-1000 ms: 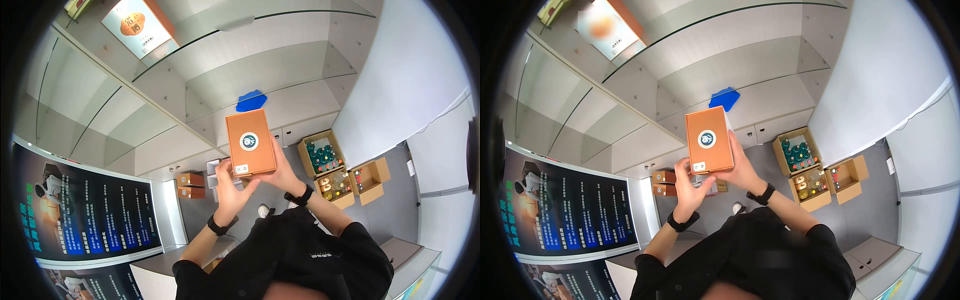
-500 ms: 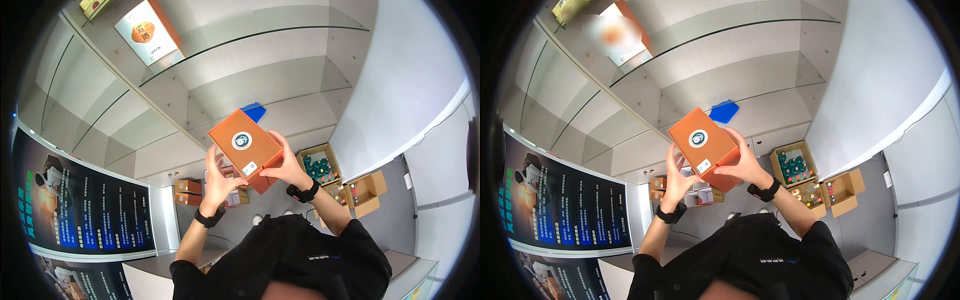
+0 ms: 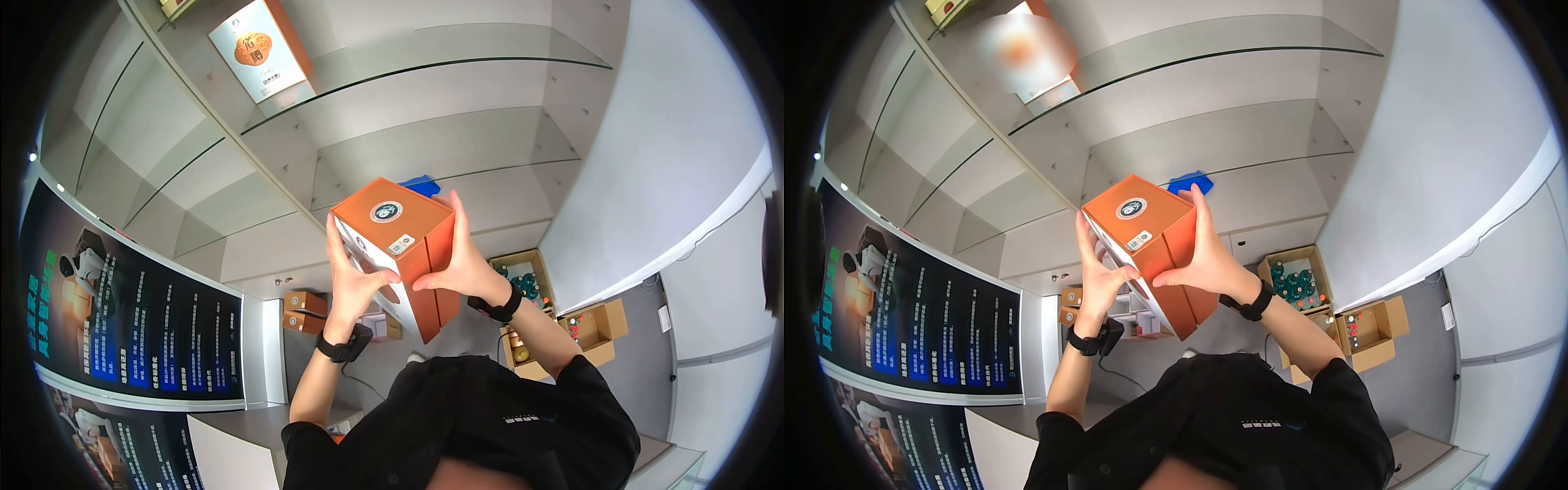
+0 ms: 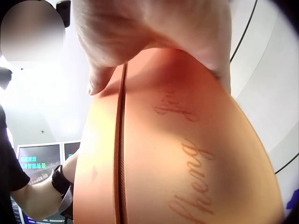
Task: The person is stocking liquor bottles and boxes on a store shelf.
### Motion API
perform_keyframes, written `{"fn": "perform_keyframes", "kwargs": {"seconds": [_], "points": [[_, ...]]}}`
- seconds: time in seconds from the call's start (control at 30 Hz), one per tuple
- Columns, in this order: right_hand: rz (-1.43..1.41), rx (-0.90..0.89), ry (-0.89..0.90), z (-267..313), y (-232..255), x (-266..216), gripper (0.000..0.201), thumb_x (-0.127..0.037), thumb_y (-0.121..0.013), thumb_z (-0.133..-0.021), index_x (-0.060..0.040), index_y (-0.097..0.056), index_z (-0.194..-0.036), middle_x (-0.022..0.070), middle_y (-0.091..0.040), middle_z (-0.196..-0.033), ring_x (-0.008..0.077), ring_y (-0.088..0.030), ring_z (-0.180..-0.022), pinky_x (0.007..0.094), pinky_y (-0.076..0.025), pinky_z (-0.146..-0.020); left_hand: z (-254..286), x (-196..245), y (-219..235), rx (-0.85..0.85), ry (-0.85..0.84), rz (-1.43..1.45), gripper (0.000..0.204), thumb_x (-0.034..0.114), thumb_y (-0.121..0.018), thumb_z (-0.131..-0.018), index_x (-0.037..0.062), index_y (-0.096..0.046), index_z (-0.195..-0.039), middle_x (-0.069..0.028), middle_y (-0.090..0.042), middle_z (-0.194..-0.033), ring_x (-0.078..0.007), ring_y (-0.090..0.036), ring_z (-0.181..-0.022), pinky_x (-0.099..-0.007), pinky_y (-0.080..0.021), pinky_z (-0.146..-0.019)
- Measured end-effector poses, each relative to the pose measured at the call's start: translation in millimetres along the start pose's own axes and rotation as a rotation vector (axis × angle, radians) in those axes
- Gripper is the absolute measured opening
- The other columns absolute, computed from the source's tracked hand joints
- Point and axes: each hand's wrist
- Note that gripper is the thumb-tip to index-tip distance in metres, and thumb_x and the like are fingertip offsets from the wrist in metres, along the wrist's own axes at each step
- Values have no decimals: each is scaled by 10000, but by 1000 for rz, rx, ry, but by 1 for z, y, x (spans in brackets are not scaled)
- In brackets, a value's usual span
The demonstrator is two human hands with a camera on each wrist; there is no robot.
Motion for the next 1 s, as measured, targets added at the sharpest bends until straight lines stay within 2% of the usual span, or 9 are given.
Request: {"fn": "perform_keyframes", "kwargs": {"seconds": [0.17, 0.33, 0.43, 0.63, 0.73, 0.77, 0.87, 0.9, 1.0], "points": [[27, -68, -68, -16, -4, 8, 1498, -417, -918, -565, -46, 223, -1462, 253, -119, -1505, 353, -178, -1417, 467, -177, -1151, -4, -7, 4, 78, -3, -273, 1349, 342, -935, -507, 60, -81, -1512, -184, -225, -1459, -337, -240, -1379, -449, -325, -1096], [177, -68, -59, -19, -12, 18, 1491, -397, -915, -583, -52, 243, -1457, 241, -85, -1509, 356, -133, -1425, 469, -169, -1153, -13, -3, 3, 107, 17, -316, 1290, 348, -926, -535, 45, -127, -1502, -206, -266, -1406, -357, -293, -1339, -457, -345, -1072], [201, -53, -110, -26, -15, 15, 1434, -326, -903, -621, -55, 224, -1466, 236, -102, -1504, 356, -109, -1430, 468, -168, -1155, -21, -8, 4, 113, 20, -334, 1261, 345, -924, -547, 42, -151, -1496, -210, -273, -1396, -364, -311, -1324, -462, -349, -1065], [221, -4, -154, -57, -19, -5, 1170, -214, -833, -680, -34, -13, -1495, 219, -179, -1463, 350, -183, -1401, 454, -209, -1143, -47, -10, 11, 150, -70, -369, 1169, 342, -897, -614, 29, -181, -1483, -212, -278, -1403, -355, -331, -1311, -458, -368, -1040], [258, 23, -48, -87, -7, -21, 1108, -233, -837, -653, -28, -124, -1477, 243, -215, -1420, 399, -236, -1348, 468, -261, -1109, -71, -5, 31, 163, -115, -272, 1076, 316, -859, -682, 17, -199, -1478, -196, -331, -1385, -323, -391, -1267, -437, -401, -992], [255, 46, 9, -100, -3, -30, 1041, -208, -829, -649, -28, -196, -1455, 224, -274, -1398, 380, -270, -1339, 446, -268, -1108, -79, -4, 39, 166, -121, -227, 1042, 305, -844, -707, 13, -205, -1477, -189, -356, -1375, -310, -418, -1248, -428, -413, -973], [234, 19, 79, -137, 14, -51, 978, -191, -823, -648, -24, -256, -1427, 204, -318, -1375, 339, -310, -1326, 427, -273, -1106, -103, -2, 62, 145, -236, -183, 961, 276, -805, -753, 7, -224, -1470, -168, -427, -1336, -276, -499, -1154, -405, -439, -915], [200, 33, 96, -148, 16, -61, 941, -184, -818, -649, -23, -288, -1409, 191, -346, -1358, 307, -340, -1313, 413, -278, -1105, -111, 1, 64, 159, -269, -154, 879, 284, -795, -764, -1, -304, -1435, -167, -490, -1281, -268, -538, -1095, -398, -445, -896], [53, 37, 154, -179, 21, -98, 942, -172, -819, -640, -26, -295, -1408, 154, -343, -1395, 262, -392, -1278, 392, -330, -1075, -134, 4, 83, 70, -291, -246, 805, 292, -797, -758, -12, -390, -1382, -174, -516, -1246, -269, -539, -1093, -395, -447, -890]]}}
Point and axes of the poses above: each hand's wrist, its own z-axis away from the middle knuckle, its own y-axis out of the back of the hand, x = y × z
